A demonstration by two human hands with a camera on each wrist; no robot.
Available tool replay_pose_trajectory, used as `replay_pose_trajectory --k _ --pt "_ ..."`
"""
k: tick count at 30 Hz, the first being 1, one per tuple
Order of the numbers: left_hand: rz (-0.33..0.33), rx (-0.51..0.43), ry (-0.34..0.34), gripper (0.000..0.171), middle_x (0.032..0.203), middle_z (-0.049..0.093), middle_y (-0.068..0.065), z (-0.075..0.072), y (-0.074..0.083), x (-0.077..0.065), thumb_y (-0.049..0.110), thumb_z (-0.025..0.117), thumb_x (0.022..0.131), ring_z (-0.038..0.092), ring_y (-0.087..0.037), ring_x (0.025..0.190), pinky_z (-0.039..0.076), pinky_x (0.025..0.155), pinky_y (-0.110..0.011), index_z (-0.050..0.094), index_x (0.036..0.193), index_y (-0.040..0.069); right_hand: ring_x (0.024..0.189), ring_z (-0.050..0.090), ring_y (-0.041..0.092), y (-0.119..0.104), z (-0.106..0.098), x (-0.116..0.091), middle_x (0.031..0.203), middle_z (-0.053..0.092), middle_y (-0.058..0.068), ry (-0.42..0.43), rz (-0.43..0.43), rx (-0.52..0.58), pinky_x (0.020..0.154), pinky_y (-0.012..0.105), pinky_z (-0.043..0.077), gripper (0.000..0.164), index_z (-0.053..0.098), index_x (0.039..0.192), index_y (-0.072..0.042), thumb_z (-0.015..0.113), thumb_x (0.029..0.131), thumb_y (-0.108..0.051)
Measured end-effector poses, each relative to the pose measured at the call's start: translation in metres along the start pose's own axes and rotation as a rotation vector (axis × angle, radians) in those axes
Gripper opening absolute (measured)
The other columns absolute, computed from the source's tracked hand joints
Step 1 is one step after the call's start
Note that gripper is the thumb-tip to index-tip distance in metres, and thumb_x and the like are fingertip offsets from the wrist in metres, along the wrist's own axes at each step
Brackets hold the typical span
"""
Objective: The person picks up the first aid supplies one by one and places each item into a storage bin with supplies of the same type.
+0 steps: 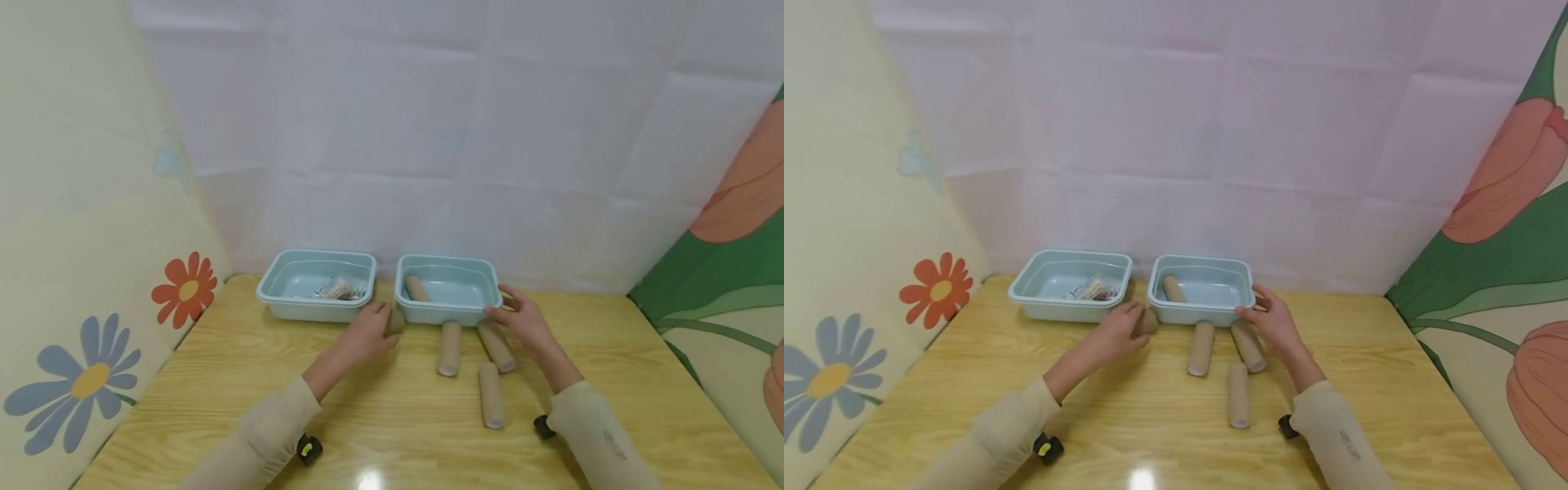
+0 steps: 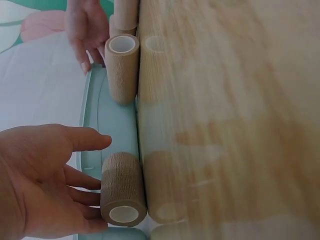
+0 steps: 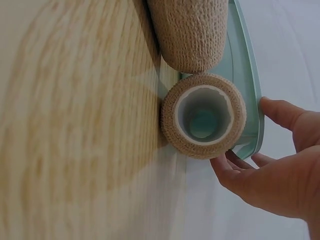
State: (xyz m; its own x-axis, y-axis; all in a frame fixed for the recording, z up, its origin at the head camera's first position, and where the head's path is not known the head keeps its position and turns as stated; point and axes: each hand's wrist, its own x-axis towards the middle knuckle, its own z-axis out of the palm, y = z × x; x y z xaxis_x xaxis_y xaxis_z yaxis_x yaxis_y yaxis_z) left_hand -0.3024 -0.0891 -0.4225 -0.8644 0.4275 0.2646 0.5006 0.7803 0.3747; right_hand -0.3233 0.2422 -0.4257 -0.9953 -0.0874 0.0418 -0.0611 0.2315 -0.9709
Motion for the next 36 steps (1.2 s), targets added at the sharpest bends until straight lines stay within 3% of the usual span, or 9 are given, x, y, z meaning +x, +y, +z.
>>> replay_pose_trajectory --k 7,13,19,24,36 --pt "-0.007 0.073 -0.026 0.067 0.137 0.051 -0.034 0.001 -0.002 -0.003 0.017 0.074 0.094 0.05 -0.047 0.126 0.04 0.107 -0.058 0.043 0.141 -0.019 0.133 0.047 0.044 -0.012 0.004 -0.001 0.152 0.038 0.033 0.001 0.005 -0.017 0.102 0.052 0.047 0.077 0.028 0.159 0.0 0.072 0.097 -0.012" --pt "0.03 0.201 -0.046 0.067 0.135 0.052 -0.031 -0.004 0.001 -0.005 0.016 0.077 0.092 0.052 -0.047 0.123 0.043 0.104 -0.057 0.045 0.141 -0.017 0.13 0.049 0.043 -0.017 0.006 -0.002 0.151 0.04 0.032 0.011 0.004 -0.031 0.101 0.051 0.048 0.077 0.029 0.159 -0.001 0.072 0.097 -0.013" --pt "0.063 0.275 -0.013 0.053 0.121 0.056 -0.022 -0.001 0.002 -0.007 0.017 0.076 0.094 0.057 -0.04 0.103 0.054 0.082 -0.053 0.054 0.135 -0.008 0.13 0.05 0.04 -0.008 0.004 -0.001 0.15 0.042 0.03 0.017 0.012 -0.045 0.099 0.047 0.05 0.076 0.031 0.159 -0.005 0.073 0.097 -0.015" --pt "0.112 0.318 0.047 0.046 0.104 0.058 -0.016 0.004 -0.001 -0.003 0.026 0.076 0.094 0.061 -0.035 0.09 0.054 0.069 -0.048 0.06 0.129 0.0 0.129 0.051 0.04 -0.006 0.0 -0.001 0.15 0.042 0.031 0.013 0.001 -0.041 0.102 0.048 0.047 0.077 0.029 0.16 -0.004 0.073 0.097 -0.017" --pt "0.061 0.283 -0.019 0.049 0.112 0.06 -0.016 0.008 -0.004 0.001 0.016 0.077 0.092 0.061 -0.035 0.101 0.054 0.079 -0.053 0.058 0.133 -0.003 0.125 0.054 0.038 0.001 0.0 -0.002 0.146 0.045 0.032 0.016 -0.001 -0.043 0.101 0.045 0.047 0.078 0.03 0.159 -0.003 0.074 0.096 -0.019"
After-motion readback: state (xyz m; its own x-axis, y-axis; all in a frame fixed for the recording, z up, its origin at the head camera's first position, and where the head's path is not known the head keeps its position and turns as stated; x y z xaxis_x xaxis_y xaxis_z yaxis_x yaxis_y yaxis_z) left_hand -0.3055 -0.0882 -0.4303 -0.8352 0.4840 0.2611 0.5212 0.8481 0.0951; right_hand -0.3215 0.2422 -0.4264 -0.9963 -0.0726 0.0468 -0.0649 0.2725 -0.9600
